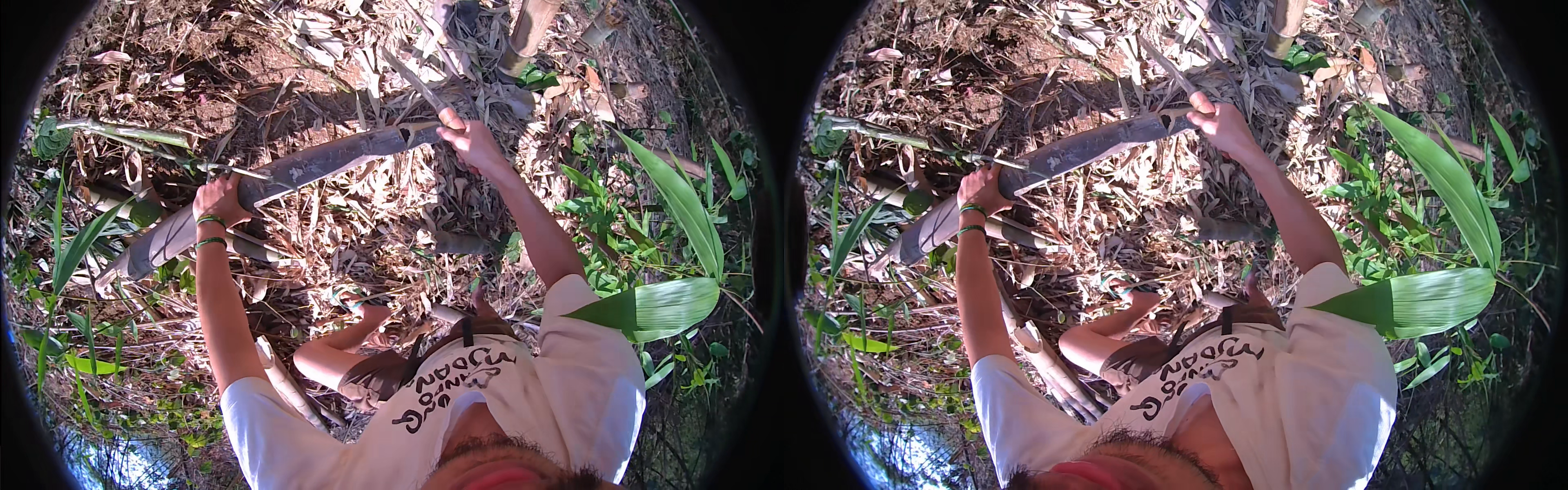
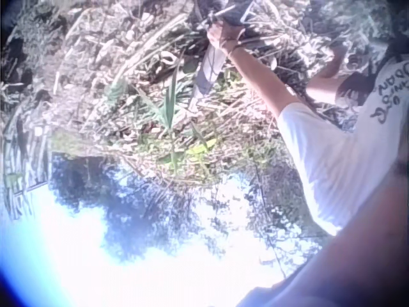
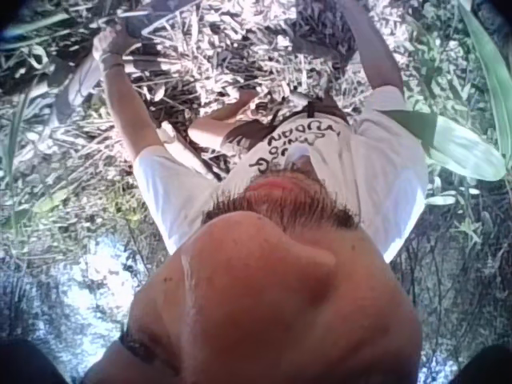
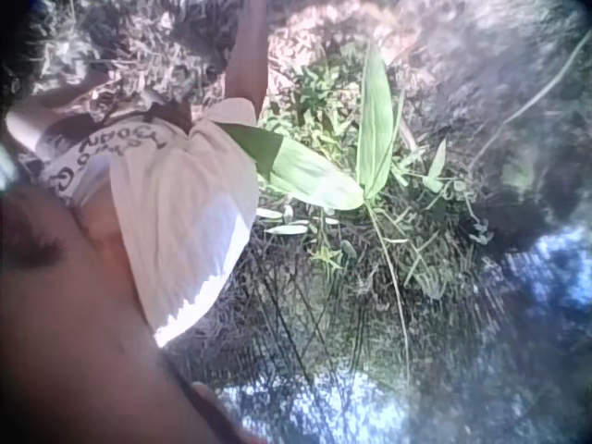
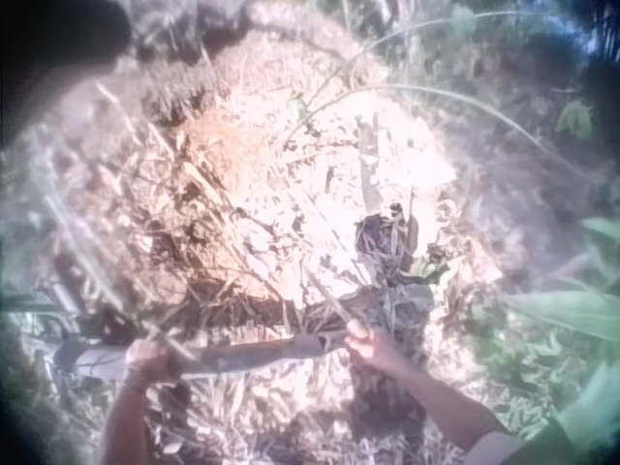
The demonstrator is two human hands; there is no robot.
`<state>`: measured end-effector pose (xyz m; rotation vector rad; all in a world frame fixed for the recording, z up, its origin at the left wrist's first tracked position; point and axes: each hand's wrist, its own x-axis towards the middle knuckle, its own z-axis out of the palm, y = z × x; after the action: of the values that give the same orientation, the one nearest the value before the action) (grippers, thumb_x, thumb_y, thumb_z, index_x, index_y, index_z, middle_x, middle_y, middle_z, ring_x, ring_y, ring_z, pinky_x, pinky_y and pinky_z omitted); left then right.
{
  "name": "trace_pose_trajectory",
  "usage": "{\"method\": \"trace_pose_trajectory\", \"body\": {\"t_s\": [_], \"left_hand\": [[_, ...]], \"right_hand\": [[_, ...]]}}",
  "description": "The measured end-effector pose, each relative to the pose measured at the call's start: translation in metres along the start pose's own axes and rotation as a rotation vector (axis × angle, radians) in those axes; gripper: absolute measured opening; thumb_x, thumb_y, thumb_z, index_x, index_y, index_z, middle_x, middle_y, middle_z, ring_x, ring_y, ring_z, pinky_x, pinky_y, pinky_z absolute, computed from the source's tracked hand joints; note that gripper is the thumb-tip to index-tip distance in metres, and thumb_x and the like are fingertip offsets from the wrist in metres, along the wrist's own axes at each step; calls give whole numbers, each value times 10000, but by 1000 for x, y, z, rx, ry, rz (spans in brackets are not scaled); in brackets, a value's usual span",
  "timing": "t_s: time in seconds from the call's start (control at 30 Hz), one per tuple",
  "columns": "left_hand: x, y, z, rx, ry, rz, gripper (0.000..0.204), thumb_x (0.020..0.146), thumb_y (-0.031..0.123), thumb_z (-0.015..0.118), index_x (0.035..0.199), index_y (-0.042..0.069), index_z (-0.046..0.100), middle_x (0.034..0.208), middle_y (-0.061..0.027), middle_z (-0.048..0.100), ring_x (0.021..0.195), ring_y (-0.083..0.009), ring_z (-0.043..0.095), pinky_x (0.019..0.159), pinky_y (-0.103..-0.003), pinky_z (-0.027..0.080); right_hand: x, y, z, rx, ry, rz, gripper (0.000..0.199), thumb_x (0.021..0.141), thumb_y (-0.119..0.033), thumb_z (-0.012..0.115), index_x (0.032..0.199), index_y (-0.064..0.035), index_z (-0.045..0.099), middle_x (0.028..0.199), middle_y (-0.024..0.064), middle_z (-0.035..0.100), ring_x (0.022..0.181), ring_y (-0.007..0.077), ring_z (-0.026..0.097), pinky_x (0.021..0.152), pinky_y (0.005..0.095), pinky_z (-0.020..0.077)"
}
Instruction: The person handles bamboo stalks on the ground and uses a machete to cut and trim a piece of bamboo in a forest environment.
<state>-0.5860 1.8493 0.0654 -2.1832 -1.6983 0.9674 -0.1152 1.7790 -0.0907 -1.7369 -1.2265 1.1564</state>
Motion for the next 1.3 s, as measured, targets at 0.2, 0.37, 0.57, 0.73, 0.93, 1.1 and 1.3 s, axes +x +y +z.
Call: {"method": "trace_pose_trajectory", "body": {"t_s": [0.2, 0.37, 0.57, 0.73, 0.93, 1.1, 1.3], "left_hand": [[-4, 3, -2, 19, 47, 32, 771, 586, 474, 896, 1244, 171, 631, 1128, -116, 681, 1037, -301, 692, 896, -419, 565], [7, 7, -11, 46, -21, 38, 810, 598, 484, 880, 1291, 170, 601, 1158, -118, 672, 1043, -310, 691, 899, -430, 565], [-3, -5, 6, 9, 43, 46, 886, 547, 468, 915, 1308, 206, 544, 1213, -118, 653, 1014, -338, 700, 856, -457, 576], [7, 4, -6, 14, 51, 67, 907, 551, 494, 918, 1324, 207, 541, 1191, -118, 671, 1032, -332, 705, 870, -454, 579], [9, 11, -6, 79, -15, 37, 954, 551, 479, 940, 1354, 175, 523, 1226, -145, 673, 1060, -346, 693, 890, -462, 582], [5, 9, -2, 80, 28, 33, 892, 517, 464, 956, 1267, 162, 578, 1143, -142, 700, 1043, -344, 697, 902, -466, 577], [22, 15, -11, 123, 1, 26, 944, 512, 491, 947, 1312, 162, 568, 1159, -143, 696, 1046, -337, 697, 918, -455, 574]], "right_hand": [[-25, -192, -83, 727, 617, -817, 230, 950, -136, 686, 778, -84, 543, 566, -20, 510, 446, 77, 468, 396, 243, 339], [-8, 41, 77, 547, 553, -378, 192, 908, -144, 671, 833, 18, 600, 754, 117, 612, 673, 268, 624, 674, 387, 506], [-31, 137, 150, 512, -143, 462, 384, 894, -377, 770, 937, -19, 639, 671, 66, 603, 483, 175, 568, 448, 359, 429], [18, 110, 69, 867, -403, 429, 292, 950, -325, 711, 948, -75, 558, 706, 25, 576, 603, 104, 576, 471, 288, 445], [-3, 133, 88, 588, -334, 419, 431, 1011, -456, 613, 844, -70, 513, 704, 40, 561, 547, 126, 541, 477, 307, 466], [-75, 150, 145, 783, -234, 417, 276, 1006, -290, 601, 1040, -19, 563, 786, 76, 624, 588, 152, 606, 539, 326, 531], [-55, 154, 119, 406, -151, 526, 399, 857, -438, 704, 822, -44, 651, 628, 87, 613, 570, 225, 640, 623, 405, 515]]}}
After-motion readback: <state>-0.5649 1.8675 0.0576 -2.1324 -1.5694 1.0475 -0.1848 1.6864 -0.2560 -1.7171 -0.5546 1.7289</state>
